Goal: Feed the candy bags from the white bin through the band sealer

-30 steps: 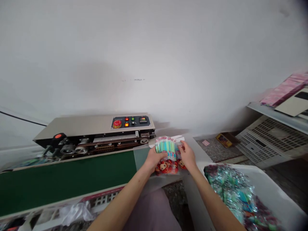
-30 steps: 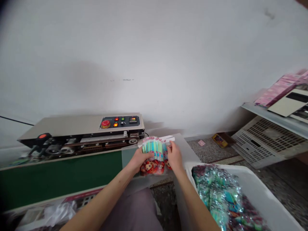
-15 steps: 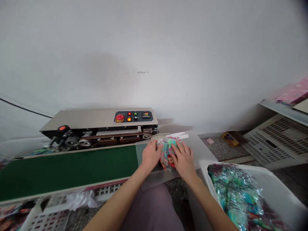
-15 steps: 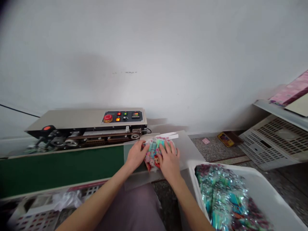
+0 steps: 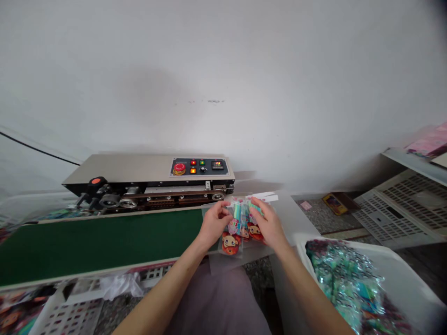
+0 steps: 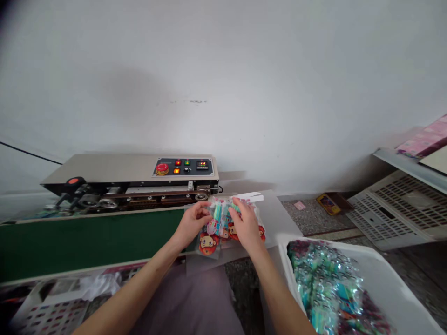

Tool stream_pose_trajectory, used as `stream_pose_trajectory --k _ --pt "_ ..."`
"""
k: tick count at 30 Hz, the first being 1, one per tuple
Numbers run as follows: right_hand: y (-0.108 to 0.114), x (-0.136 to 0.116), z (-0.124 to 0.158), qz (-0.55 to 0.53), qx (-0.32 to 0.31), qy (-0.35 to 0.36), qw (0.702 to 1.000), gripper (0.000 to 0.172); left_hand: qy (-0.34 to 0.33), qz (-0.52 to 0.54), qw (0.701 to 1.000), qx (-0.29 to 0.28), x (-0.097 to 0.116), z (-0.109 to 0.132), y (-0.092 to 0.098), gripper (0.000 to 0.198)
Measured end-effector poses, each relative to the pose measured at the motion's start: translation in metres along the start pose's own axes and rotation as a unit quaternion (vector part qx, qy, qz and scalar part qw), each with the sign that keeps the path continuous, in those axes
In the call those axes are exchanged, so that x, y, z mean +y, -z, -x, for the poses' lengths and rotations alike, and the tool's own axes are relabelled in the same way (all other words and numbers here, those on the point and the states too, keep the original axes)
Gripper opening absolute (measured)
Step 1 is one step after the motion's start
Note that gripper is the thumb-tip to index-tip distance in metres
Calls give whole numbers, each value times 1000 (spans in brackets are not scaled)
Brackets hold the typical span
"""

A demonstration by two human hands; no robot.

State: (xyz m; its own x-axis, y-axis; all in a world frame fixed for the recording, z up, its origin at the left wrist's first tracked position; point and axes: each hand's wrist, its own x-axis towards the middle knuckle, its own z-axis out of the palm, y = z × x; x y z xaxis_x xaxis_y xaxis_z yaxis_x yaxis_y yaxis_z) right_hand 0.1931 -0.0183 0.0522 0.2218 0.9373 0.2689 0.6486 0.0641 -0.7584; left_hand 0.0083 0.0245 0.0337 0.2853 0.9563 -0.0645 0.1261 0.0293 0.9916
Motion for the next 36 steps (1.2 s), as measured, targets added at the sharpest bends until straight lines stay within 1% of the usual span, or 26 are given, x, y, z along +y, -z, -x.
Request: stream_pose_trajectory --k 1,3,5,6,10,12,14,16,17,18,20,22,23,24,25,27,28,29,30,32,34,36 --pt "1 -7 -4 -69 -15 -39 997 43 -5 27 1000 -8 3 3 2 27" --pt "4 -21 -9 -186 -57 -99 976 39 -12 98 995 -27 10 11 5 18" --pt "6 -35 -11 -251 -88 -119 957 33 -12 173 983 -51 17 18 7 20" --pt "7 -41 -11 -260 -87 -112 955 30 -9 201 978 -61 20 21 8 24" --pt "7 -53 -9 -220 -44 -54 973 22 2 253 964 -86 28 29 5 36" --pt "6 -54 -8 -225 -37 -59 972 21 9 265 959 -95 28 29 2 38" --pt "4 -54 -8 -237 -35 -72 968 22 13 262 960 -101 25 27 0 33" --pt "0 -51 -12 -217 -46 -64 973 23 7 211 973 -91 19 22 -1 26" --pt "-2 -49 -16 -179 -58 -51 981 23 1 160 984 -77 16 19 -1 21" --pt "-6 -46 -21 -124 -71 -36 989 22 -4 102 993 -59 12 16 -1 17" --pt "-14 -38 -33 -1 -85 -10 996 20 -4 6 1000 -18 4 10 1 13" --pt "-26 -30 -45 85 -84 1 993 19 -22 -64 997 28 -3 9 5 25" --pt "-31 -26 -51 106 -83 2 991 19 -55 -110 991 43 -7 10 7 32" --pt "-36 -22 -56 120 -82 2 989 19 -102 -174 978 44 -10 11 11 38" --pt "-39 -20 -59 138 -82 5 987 19 -159 -247 956 26 -12 13 14 42" --pt "-41 -15 -61 169 -82 16 982 20 -261 -376 887 -58 -16 16 19 43" --pt "-39 -14 -59 180 -81 21 980 21 -288 -416 856 -103 -17 17 21 44" --pt "-34 -12 -55 193 -78 29 978 23 -300 -446 832 -137 -19 18 22 46" --pt "-28 -10 -48 211 -75 41 974 26 -301 -468 816 -156 -20 19 22 48" --pt "-14 -5 -29 268 -72 76 958 30 -290 -495 804 -156 -23 20 20 54" --pt "-2 1 -6 337 -79 117 931 32 -278 -509 803 -136 -27 22 16 56" --pt "2 6 16 383 -84 139 909 35 -270 -516 805 -109 -31 24 12 55"
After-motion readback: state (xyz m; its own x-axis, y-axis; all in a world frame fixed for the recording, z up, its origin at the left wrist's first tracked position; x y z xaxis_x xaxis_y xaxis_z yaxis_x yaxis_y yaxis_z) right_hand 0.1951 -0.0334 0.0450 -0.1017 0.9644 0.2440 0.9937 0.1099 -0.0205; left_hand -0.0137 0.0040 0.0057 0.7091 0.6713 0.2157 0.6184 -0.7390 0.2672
